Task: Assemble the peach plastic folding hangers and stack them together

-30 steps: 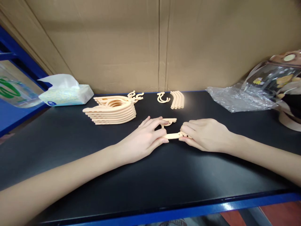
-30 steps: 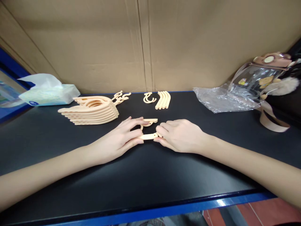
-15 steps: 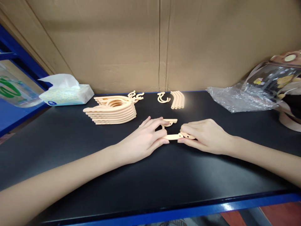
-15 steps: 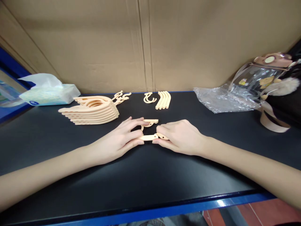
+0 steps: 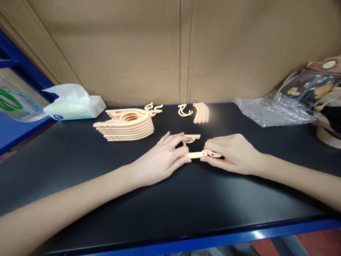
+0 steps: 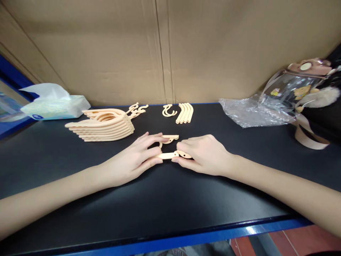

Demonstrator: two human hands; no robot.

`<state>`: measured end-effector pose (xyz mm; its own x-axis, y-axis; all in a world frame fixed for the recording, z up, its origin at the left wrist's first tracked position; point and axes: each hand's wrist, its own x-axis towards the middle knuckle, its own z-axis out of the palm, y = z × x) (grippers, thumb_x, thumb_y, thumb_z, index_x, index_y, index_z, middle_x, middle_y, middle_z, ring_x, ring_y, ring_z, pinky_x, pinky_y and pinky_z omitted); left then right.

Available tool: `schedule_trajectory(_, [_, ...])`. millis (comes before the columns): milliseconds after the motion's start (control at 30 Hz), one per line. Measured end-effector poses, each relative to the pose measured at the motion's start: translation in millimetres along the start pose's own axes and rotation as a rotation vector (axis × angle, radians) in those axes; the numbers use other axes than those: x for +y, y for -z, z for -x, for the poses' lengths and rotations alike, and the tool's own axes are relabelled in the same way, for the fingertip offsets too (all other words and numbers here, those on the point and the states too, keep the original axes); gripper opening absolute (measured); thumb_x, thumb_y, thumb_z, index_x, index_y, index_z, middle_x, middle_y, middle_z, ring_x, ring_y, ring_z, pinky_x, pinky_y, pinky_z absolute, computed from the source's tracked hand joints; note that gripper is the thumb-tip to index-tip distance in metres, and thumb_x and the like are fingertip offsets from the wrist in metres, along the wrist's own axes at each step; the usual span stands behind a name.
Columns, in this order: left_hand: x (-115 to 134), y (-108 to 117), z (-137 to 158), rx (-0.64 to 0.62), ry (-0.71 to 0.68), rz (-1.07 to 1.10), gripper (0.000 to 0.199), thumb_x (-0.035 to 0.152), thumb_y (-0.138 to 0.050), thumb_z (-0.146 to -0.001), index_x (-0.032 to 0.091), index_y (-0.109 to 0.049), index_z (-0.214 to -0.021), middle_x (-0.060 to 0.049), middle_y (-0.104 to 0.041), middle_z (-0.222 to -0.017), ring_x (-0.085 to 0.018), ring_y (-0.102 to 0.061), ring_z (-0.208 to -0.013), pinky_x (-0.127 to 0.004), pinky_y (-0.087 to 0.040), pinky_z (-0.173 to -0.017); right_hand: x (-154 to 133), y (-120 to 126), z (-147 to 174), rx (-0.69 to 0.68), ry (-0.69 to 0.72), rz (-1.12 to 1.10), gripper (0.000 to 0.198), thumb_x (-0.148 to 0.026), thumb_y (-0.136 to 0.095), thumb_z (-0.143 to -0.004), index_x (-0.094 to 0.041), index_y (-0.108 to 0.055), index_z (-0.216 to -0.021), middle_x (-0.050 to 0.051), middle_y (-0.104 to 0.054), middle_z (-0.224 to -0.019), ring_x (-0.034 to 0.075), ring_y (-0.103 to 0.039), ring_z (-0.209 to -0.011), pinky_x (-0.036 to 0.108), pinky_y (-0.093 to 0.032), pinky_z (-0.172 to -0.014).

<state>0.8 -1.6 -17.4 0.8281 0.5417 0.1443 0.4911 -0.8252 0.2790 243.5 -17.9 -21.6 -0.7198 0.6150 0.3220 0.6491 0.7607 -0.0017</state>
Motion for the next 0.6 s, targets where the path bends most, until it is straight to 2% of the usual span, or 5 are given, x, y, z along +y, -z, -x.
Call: schedule_trajectory(600, [-0.5,-1.0,1.2,0.017,-0.006,-0.015,0.025,0.032,-0.037,-0.099,0.02,-0.058,-0.092,-0.009,-0.045,-0.139,-0.026,-0.033,-0.138,-0.057,-0.022,-0.113,0.3,0.2,0.0,-0.009,-0.024,-0.052,0.033,-0.036,-0.042,-0.096,-0.019,-0.048,-0.068,-0.004,-0.052,-0.059,0.009,-0.043,-0.049,0.024,-0.023,-0.049])
